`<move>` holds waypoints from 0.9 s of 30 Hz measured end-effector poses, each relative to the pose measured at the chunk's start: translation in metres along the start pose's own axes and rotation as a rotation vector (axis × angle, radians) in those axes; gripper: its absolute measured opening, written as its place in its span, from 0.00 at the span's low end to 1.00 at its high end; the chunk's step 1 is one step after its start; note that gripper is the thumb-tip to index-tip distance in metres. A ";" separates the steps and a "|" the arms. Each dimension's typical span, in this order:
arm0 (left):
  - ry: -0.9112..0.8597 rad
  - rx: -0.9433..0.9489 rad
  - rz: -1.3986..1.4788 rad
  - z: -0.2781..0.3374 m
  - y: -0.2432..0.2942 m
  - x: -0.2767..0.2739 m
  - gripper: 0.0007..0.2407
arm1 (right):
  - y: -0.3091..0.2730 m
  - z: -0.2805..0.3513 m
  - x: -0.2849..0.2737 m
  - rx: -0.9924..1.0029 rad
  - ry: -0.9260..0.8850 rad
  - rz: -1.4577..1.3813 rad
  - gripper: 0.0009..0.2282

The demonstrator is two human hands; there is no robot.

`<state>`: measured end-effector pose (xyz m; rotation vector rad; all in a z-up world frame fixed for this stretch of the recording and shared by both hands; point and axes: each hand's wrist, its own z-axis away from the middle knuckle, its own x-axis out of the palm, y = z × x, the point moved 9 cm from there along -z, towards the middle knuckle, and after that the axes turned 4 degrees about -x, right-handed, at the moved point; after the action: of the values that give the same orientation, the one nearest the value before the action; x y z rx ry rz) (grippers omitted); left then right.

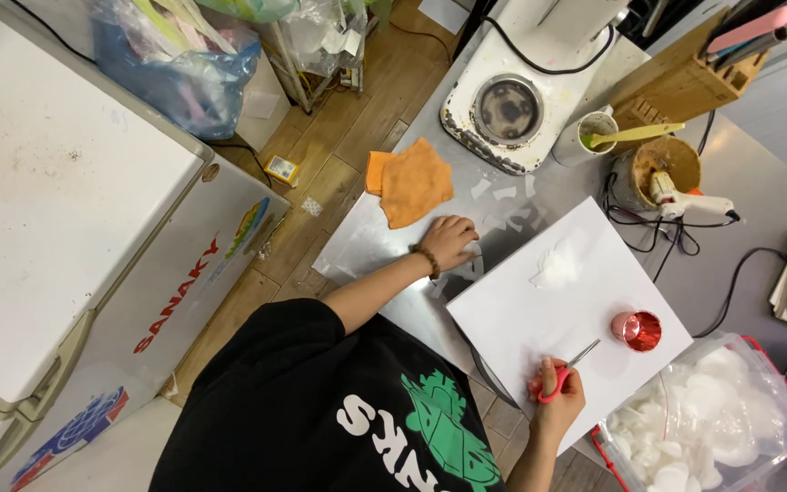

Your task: Cutting out circular shapes from sheets of rice paper using scissors on a prep table.

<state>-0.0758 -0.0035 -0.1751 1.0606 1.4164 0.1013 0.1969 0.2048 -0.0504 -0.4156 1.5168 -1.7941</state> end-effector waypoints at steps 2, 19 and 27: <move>-0.097 -0.023 -0.053 -0.019 0.013 -0.002 0.16 | 0.000 -0.001 0.001 0.007 -0.005 0.014 0.07; -0.019 -0.327 0.746 -0.099 -0.052 -0.031 0.11 | -0.004 -0.010 0.017 0.011 0.048 0.027 0.07; -0.219 -0.602 1.410 -0.081 0.051 -0.022 0.08 | -0.035 -0.017 0.123 -0.119 -0.337 -0.029 0.12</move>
<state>-0.1213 0.0548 -0.1105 1.2882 0.1687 1.2845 0.0915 0.1305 -0.0472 -0.7607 1.3860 -1.5654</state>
